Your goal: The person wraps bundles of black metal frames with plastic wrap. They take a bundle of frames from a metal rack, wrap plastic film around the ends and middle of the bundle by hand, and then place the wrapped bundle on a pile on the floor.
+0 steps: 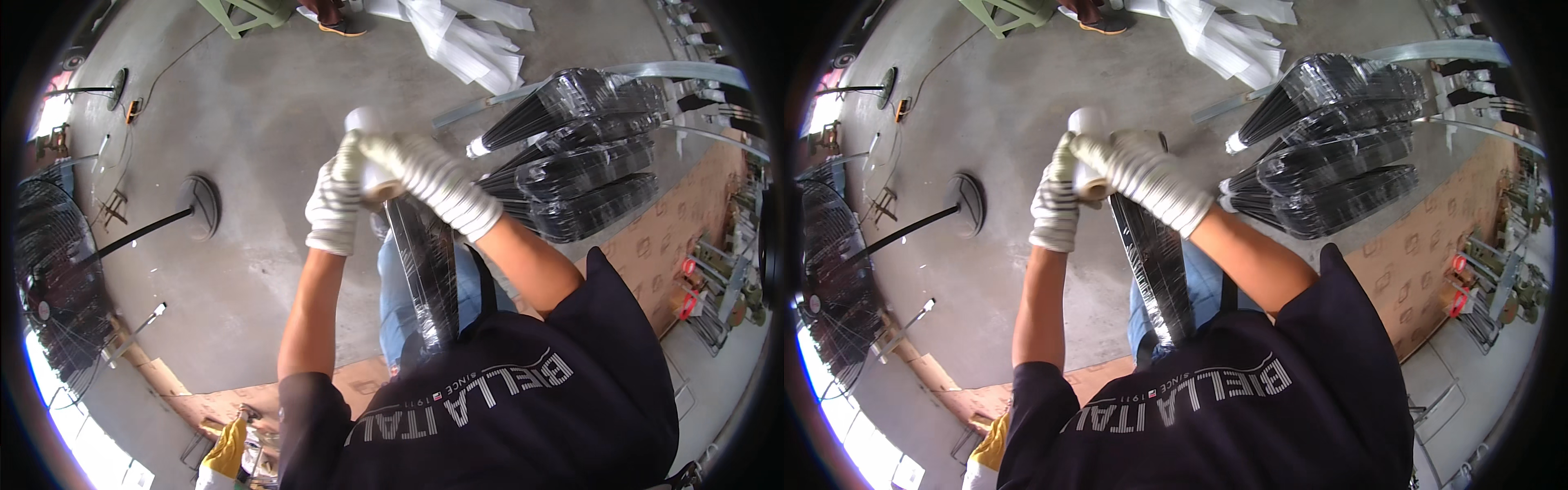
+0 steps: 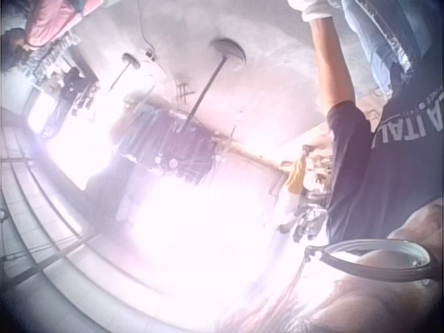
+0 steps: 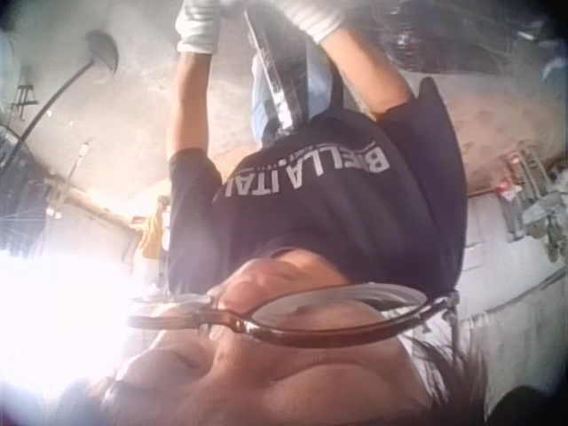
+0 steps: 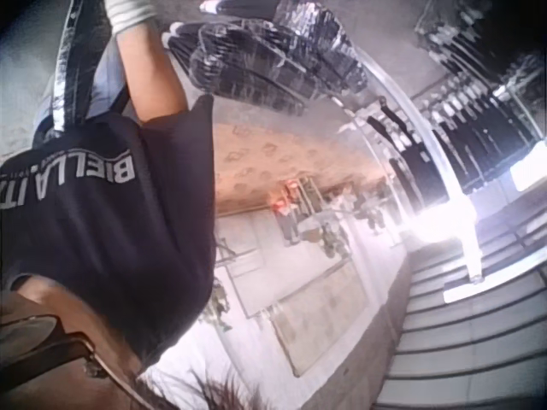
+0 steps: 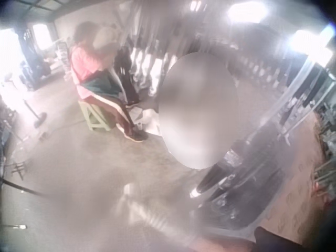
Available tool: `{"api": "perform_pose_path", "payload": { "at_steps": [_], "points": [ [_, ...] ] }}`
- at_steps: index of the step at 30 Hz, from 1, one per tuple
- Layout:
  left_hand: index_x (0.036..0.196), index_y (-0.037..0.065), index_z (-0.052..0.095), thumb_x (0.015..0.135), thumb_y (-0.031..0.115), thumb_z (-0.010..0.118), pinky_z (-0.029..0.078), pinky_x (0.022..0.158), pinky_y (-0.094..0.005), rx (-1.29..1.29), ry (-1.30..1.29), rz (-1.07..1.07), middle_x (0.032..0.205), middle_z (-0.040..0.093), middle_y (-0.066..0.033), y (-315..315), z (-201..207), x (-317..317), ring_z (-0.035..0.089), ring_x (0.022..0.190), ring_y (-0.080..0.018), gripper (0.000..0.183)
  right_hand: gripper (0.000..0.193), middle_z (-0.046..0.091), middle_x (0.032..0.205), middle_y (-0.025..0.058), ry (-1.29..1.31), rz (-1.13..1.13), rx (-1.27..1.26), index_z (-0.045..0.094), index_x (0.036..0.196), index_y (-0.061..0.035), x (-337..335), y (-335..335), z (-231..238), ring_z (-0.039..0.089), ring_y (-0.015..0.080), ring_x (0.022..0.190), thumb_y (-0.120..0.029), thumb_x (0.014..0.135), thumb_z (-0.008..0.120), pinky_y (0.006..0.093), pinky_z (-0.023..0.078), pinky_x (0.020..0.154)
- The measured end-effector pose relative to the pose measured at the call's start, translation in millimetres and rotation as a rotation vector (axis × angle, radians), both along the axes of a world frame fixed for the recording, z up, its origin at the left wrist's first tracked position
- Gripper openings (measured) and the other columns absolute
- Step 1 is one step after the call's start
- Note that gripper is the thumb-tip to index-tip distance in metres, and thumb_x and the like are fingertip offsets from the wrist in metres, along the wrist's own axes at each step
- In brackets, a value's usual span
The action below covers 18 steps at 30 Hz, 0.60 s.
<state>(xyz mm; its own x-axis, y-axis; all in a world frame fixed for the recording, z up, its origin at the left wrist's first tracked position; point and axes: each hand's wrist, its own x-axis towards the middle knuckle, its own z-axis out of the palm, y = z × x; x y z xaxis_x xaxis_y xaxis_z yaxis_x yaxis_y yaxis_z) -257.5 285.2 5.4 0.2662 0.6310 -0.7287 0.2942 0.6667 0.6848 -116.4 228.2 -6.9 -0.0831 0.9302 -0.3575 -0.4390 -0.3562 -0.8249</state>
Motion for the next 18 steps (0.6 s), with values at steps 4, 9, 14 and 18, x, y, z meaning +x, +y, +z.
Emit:
{"api": "perform_pose_path", "payload": {
  "at_steps": [4,9,14,18],
  "points": [
    [0.082,0.004,0.064,0.09,0.054,0.033,0.046,0.067,-0.0382,0.77,0.328,-0.378,0.072,0.061,-0.0195,-7,-22,46,0.059,0.069,-0.0341,0.06,0.034,0.062,0.082,0.005,-0.042,-0.099,-0.174,0.06,0.094,-0.0034,61,-9,17,0.061,0.0119,0.073,-0.026,0.072,0.073,0.0231,0.05,0.059],
    [0.103,0.005,0.063,0.094,0.031,0.037,0.04,0.091,-0.0286,0.438,-0.058,-0.927,0.11,0.06,-0.0127,32,-66,87,0.055,0.101,-0.022,0.037,0.028,0.064,0.086,0.0082,0.345,-0.32,-0.402,0.06,0.094,-0.004,84,-53,-51,0.062,0.0155,0.065,-0.02,0.074,0.072,0.0256,0.054,0.059],
    [0.111,0.0,0.059,0.094,0.032,0.039,0.038,0.092,-0.0257,0.422,-0.426,-0.339,0.109,0.062,-0.009,-6,-87,50,0.056,0.101,-0.0148,0.041,0.017,0.066,0.094,0.0074,0.642,-0.511,-0.437,0.061,0.095,-0.0049,31,-112,-115,0.062,0.0133,0.073,-0.016,0.082,0.06,0.0268,0.053,0.072],
    [0.123,0.004,0.046,0.095,0.018,0.037,0.044,0.086,-0.0277,-0.405,-0.686,0.86,0.112,0.057,-0.0066,-86,-108,6,0.053,0.102,-0.0177,0.032,0.016,0.066,0.089,0.0071,0.869,-0.299,-0.425,0.061,0.095,-0.0029,2,-99,-121,0.062,0.0145,0.073,-0.012,0.085,0.054,0.0267,0.053,0.067]
  ]
}}
